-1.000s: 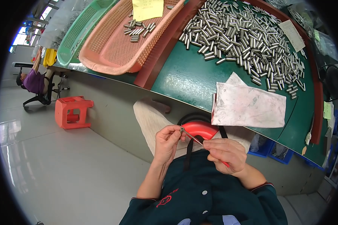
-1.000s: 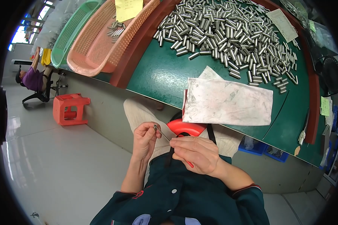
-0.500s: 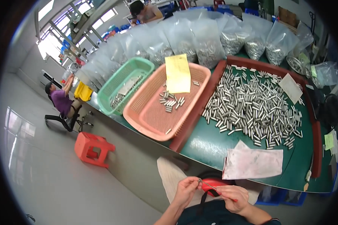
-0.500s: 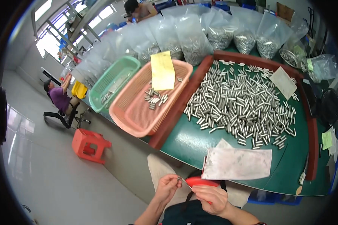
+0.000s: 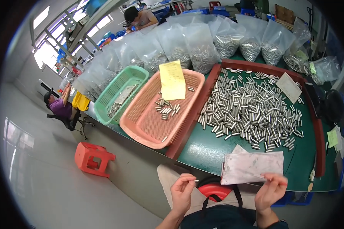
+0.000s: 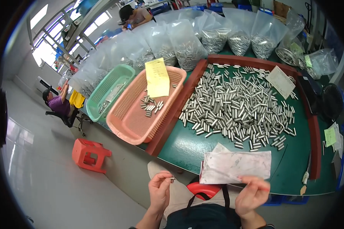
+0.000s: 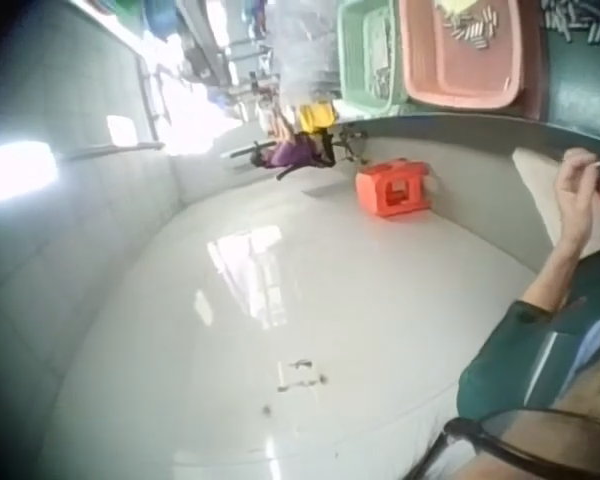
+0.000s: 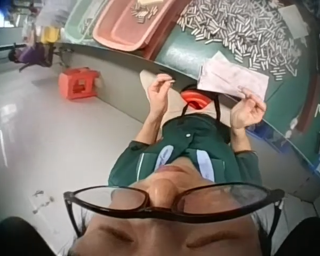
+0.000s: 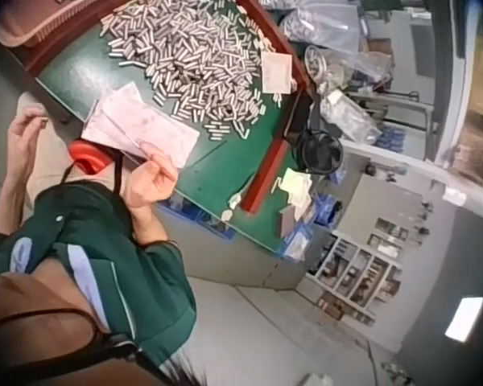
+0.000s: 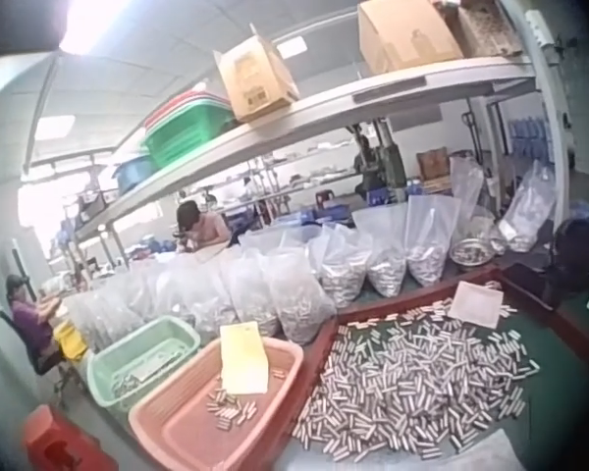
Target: Inspecting or cleaning the interior of small cylindrical metal components using a thin metal probe.
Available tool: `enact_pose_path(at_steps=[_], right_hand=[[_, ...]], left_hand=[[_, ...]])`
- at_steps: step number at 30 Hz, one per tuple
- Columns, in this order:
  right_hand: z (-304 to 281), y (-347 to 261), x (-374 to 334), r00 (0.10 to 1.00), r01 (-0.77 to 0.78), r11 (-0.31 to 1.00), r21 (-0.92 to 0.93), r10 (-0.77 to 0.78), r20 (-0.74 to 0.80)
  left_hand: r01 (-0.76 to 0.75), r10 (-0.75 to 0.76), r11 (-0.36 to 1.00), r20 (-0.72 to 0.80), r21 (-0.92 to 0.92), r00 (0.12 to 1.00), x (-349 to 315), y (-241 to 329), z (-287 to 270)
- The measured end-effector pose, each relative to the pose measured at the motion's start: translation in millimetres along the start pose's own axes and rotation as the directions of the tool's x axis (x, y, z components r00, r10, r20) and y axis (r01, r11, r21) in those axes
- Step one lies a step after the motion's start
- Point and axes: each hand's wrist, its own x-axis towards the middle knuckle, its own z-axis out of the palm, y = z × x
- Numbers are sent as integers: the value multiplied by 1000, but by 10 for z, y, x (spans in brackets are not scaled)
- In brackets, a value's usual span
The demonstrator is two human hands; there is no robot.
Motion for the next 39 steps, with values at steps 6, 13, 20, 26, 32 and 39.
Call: enact_pose_path(at_steps=[6,13,20,26,32,39], right_hand=[[-120,283,376,945,-197,958,208,242,-218],[-184,262,359,934,-165,965,205,219,-281],[-223,155,252,931,-197,969,147,231,-282],[-174,191,280,943,-180,974,136,210,-257],[-166,243,308,949,-162,978,130,191,-251],[-199,233,289,958,-154,981,122,178,-227]], left_hand=[[-403,300,842,310,359,902,329,202,447],[-887,430,249,776,390,462,487,208,938],[-911,332,242,854,334,401,408,201,980],[-910,314,242,860,338,403,391,183,983],[-906,360,261,837,333,412,437,206,1018],[-887,295,260,843,382,450,424,147,947]])
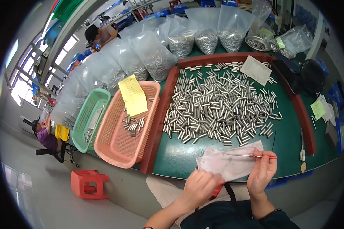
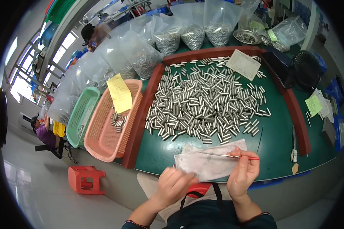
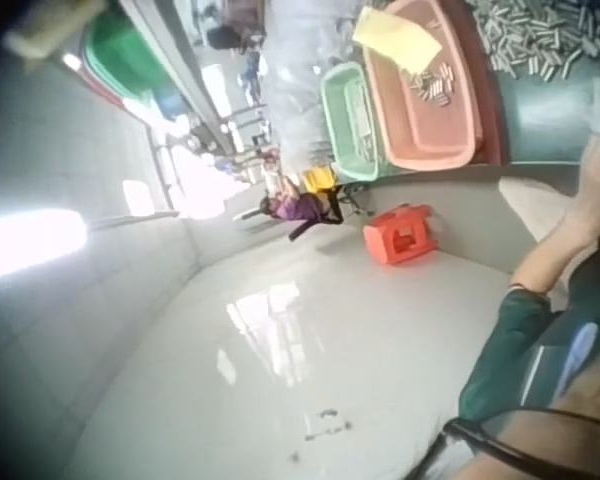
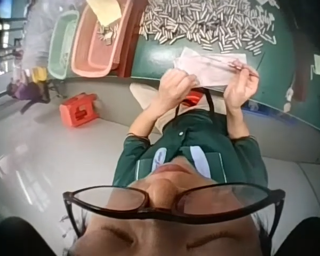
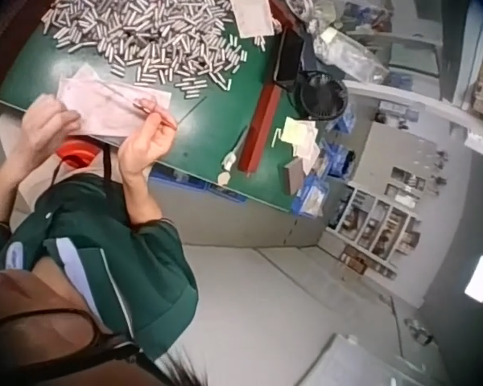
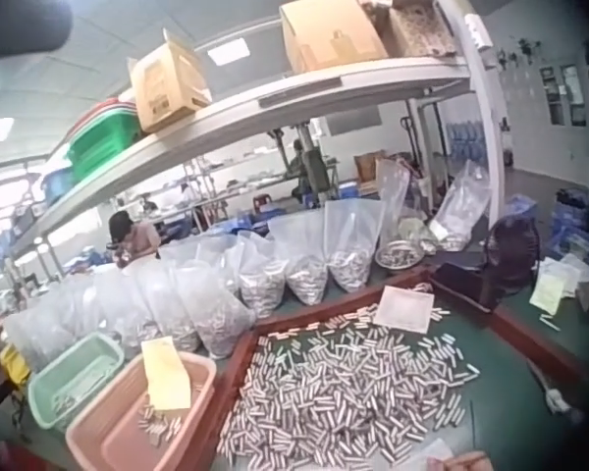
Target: Inspecting or cleaning the interior of small cylindrical metal components using a thin metal probe.
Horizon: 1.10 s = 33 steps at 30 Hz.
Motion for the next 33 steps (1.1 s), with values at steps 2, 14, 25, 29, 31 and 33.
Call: enact_pose_path(at_steps=[2,14,25,29,31,33], right_hand=[[-17,3,8,999,-15,1000,7,15,-53],[-52,28,24,999,16,999,-43,-15,31],[-73,75,12,995,36,994,-106,-26,98],[-79,73,18,995,43,994,-101,-33,99],[-73,71,20,994,45,993,-105,-34,99],[-69,73,20,994,44,993,-108,-33,101]], left_hand=[[109,-107,994,107,-14,989,-67,-139,157],[-31,-876,-341,305,-940,374,-743,-85,-322],[-173,-892,-437,402,-882,207,-1149,-200,-214],[-181,-870,-472,423,-863,252,-1188,-234,-173],[-187,-865,-482,430,-856,260,-1196,-246,-151],[-193,-860,-490,436,-850,265,-1209,-250,-137]])
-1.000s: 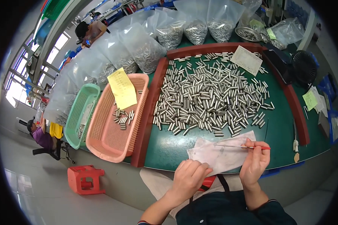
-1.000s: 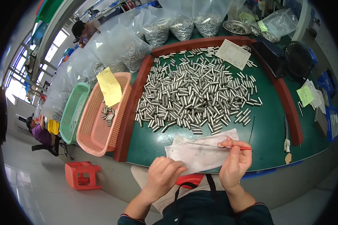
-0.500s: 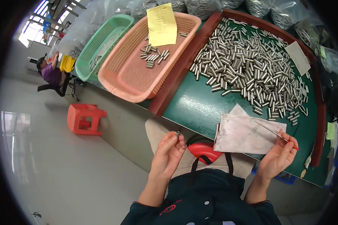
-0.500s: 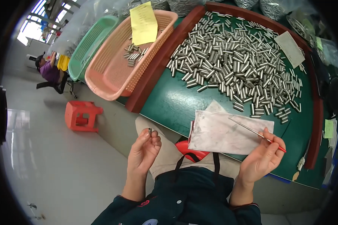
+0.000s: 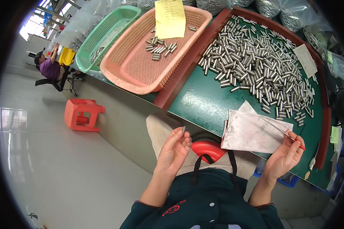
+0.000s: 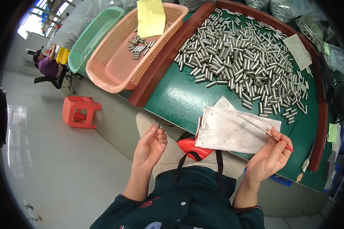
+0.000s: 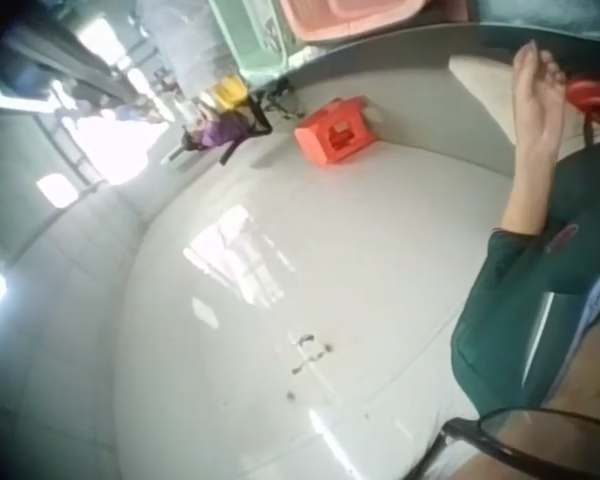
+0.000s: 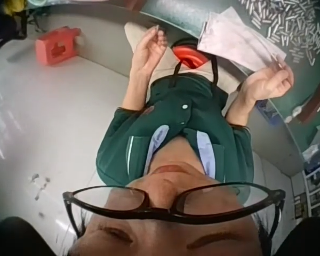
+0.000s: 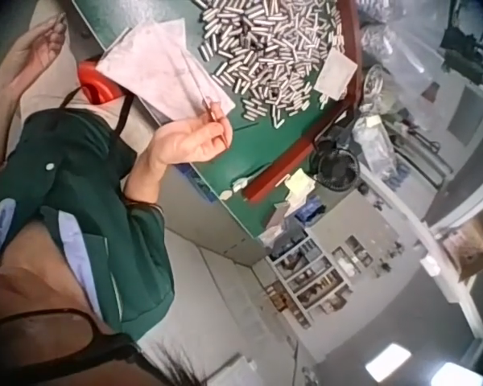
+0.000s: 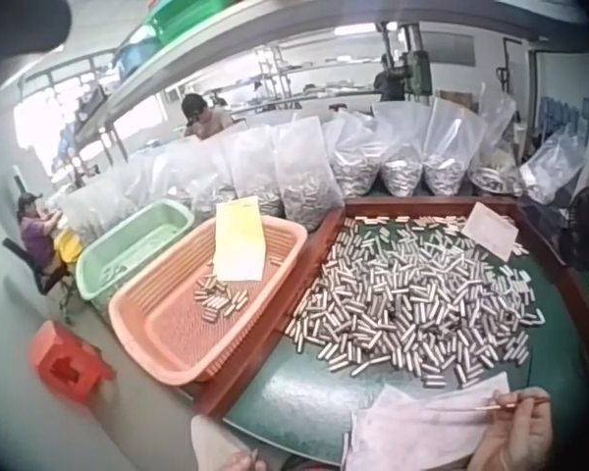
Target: Inspecting or cleaning the interior of small cylindrical metal components using a thin metal probe.
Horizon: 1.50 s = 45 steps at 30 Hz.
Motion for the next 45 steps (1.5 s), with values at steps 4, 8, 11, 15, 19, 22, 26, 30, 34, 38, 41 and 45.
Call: enact_pose_path(at_steps=[4,8,11,15,19,22,26,30,34,38,41,45], right_hand=[[-11,8,-2,1000,4,1000,6,-4,6],[-5,-1,-6,1000,4,1000,11,-4,17],[13,-7,-47,998,64,998,-17,-64,-6],[139,-144,-294,897,304,950,-65,-263,356],[382,-203,-458,711,266,960,85,-255,655],[495,-143,-541,643,252,959,131,-267,718],[548,-87,-590,624,262,958,118,-262,737],[556,-60,-617,631,282,955,89,-254,733],[575,-45,-621,630,270,960,77,-237,740],[569,-54,-633,638,271,960,76,-238,732],[584,-25,-627,654,259,962,87,-241,717],[614,7,-623,659,255,963,83,-236,714]], left_hand=[[13,-13,1000,22,-12,1000,-10,-3,-25],[-28,24,998,83,54,996,-29,-34,12],[-104,87,984,125,144,988,-29,-77,6],[-117,95,971,112,210,989,-37,-111,-30],[-165,154,928,58,334,986,-75,-117,-24],[-205,201,897,52,391,978,-99,-130,-19],[-253,249,869,67,426,966,-124,-146,-47],[-250,248,871,62,422,967,-135,-156,-74],[-243,247,858,53,453,968,-137,-169,-78],[-264,262,842,71,471,962,-170,-166,-57],[-268,261,835,82,481,962,-139,-160,-55],[-262,262,835,71,484,963,-105,-142,-75]])
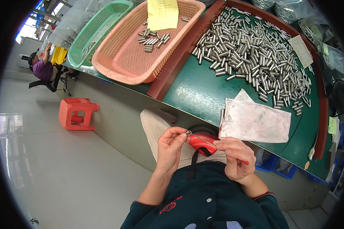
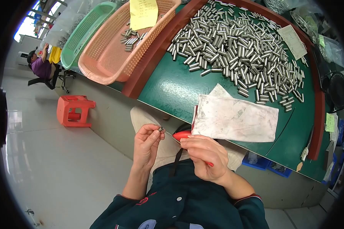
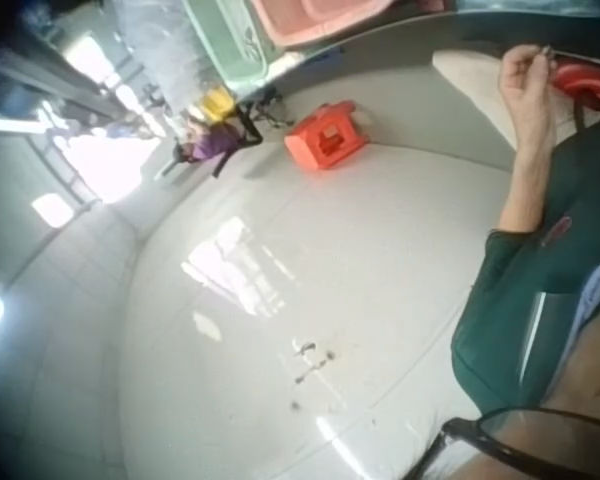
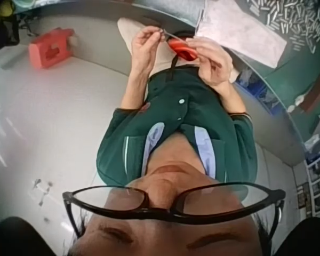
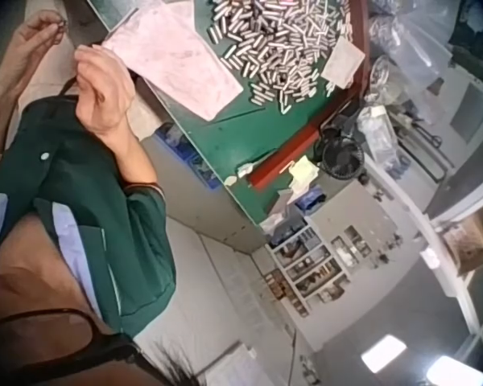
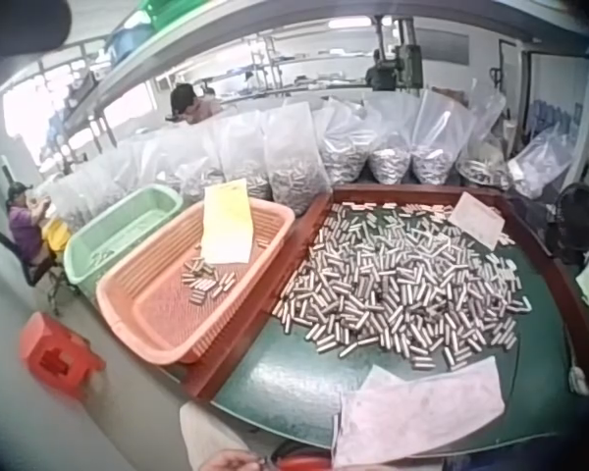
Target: Inspecting or cleaning the interior of small cylindrical metal components using a thin metal probe.
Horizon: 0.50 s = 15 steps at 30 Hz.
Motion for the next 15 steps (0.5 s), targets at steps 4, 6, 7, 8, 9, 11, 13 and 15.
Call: enact_pose_path(at_steps=[4,6,7,8,9,11,13,15], right_hand=[[-15,1,49,1000,0,1000,-26,0,9],[-35,-72,13,999,-16,1000,-23,15,-34],[-48,-63,-4,1000,-28,999,-36,27,-12],[-29,-83,5,999,-37,999,-30,36,-36],[-11,-84,2,999,-24,999,-36,23,-40],[-43,-91,-14,1000,-3,998,-67,2,-23],[-96,-126,-14,997,78,990,-115,-81,-19],[-143,-123,2,991,103,982,-160,-115,-68]], left_hand=[[-26,26,1000,22,5,999,21,19,4],[-16,16,1000,28,0,999,-24,21,27],[-7,8,1000,52,-9,999,-23,-14,4],[-19,19,1000,64,8,998,-54,-5,-13],[-19,18,1000,23,10,1000,-75,-12,-18],[-4,4,1000,34,-3,999,-70,-32,-4],[32,-28,998,64,-60,998,-81,-40,-19],[30,-25,998,80,-61,996,-46,-27,-40]])
